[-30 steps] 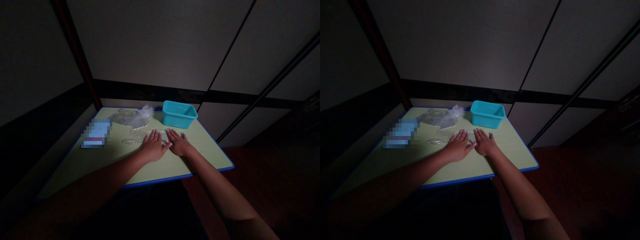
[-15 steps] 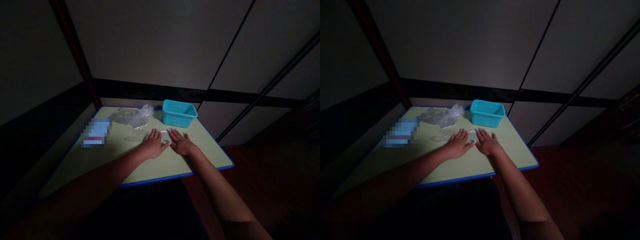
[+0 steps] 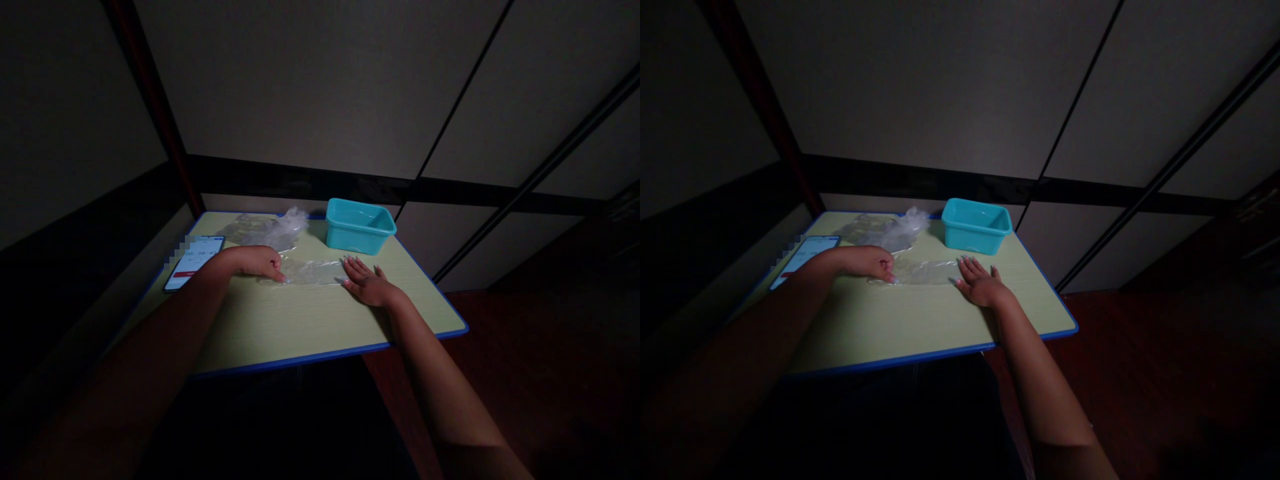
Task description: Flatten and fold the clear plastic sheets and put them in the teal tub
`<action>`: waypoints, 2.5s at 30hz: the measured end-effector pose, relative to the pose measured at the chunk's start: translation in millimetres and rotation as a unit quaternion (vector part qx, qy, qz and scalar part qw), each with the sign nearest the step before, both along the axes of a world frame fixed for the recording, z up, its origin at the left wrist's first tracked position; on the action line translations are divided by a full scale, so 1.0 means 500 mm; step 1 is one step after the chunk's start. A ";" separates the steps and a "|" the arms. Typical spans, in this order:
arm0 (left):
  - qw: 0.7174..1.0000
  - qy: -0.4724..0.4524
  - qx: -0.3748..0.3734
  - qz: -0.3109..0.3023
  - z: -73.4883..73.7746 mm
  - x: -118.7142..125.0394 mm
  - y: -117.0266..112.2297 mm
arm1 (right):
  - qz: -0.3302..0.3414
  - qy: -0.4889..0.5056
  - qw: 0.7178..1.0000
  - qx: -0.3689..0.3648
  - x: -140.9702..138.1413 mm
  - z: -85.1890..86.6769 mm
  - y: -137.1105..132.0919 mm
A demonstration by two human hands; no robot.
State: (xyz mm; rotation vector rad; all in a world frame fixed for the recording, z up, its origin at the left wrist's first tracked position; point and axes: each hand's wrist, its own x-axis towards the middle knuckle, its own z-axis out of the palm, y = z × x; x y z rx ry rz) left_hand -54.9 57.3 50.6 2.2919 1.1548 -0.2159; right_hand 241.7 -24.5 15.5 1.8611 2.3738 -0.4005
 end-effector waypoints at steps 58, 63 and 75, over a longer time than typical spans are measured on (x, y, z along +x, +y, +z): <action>0.961 -0.085 0.260 -0.025 -0.091 0.251 -0.191 | 0.007 -0.024 1.000 -0.012 -0.012 0.014 -0.006; 0.963 -0.081 0.257 -0.008 -0.099 0.252 -0.188 | 0.008 -0.030 1.000 -0.004 -0.014 0.013 -0.006; 0.965 -0.068 0.248 0.050 -0.105 0.248 -0.207 | 0.008 -0.020 1.000 -0.003 -0.008 0.006 -0.002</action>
